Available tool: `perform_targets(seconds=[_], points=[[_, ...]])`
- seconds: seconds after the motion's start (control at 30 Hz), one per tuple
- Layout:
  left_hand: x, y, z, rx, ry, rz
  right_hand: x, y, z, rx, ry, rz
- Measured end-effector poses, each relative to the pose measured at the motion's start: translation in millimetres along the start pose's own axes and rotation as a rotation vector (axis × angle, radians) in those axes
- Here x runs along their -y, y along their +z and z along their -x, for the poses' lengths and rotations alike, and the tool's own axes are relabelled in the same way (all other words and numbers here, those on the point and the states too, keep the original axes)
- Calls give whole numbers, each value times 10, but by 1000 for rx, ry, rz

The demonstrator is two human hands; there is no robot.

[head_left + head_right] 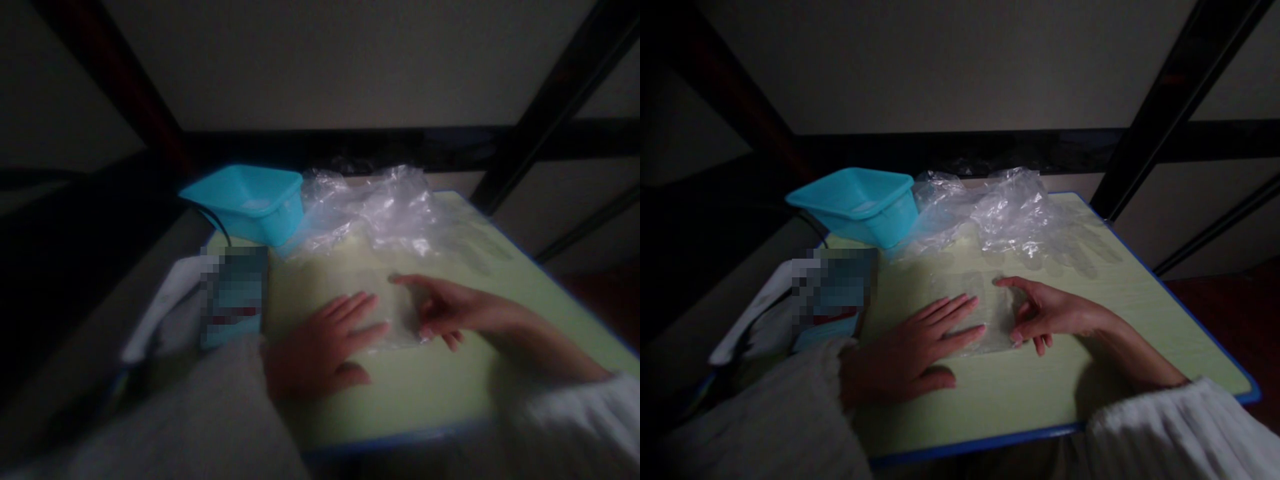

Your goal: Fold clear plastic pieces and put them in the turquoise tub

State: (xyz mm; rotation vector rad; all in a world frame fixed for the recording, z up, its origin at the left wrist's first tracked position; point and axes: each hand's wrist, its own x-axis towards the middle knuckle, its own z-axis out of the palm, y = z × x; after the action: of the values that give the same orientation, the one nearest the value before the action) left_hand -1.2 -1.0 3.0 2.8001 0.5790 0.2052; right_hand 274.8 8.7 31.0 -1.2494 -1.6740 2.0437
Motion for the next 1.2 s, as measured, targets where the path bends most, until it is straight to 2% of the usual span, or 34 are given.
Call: perform_targets(seconds=[0.17, 0.27, 0.6, 0.73, 0.87, 0.97, 1.03, 1.1, 1.13, 1.2], points=[[6, 4, 0, 41, -8, -18, -29, 8, -11, 7, -13, 10], [7, 0, -4, 20, -3, -3, -28, 15, -9, 2, -21, 35], [25, 29, 7, 12, 2, -13, 51, 108, 29, -91, 16, 189], [10, 7, 1, 31, -5, -19, 14, 91, 57, -165, -17, 309], [2, 5, 1, 43, -12, -22, -15, 49, 78, -168, -51, 343], [22, 19, 19, 25, -8, -12, -24, 22, 44, -245, -173, 380], [43, 16, 31, 18, -3, -1, -24, 12, 0, -412, -317, 480], [56, -6, 35, 13, -10, 2, -24, 10, -49, -601, -471, 676], [54, -22, 32, 10, -14, 0, -28, 10, -72, -649, -535, 789], [27, -55, 18, 0, -8, -11, -48, 8, -113, -621, -627, 965]])
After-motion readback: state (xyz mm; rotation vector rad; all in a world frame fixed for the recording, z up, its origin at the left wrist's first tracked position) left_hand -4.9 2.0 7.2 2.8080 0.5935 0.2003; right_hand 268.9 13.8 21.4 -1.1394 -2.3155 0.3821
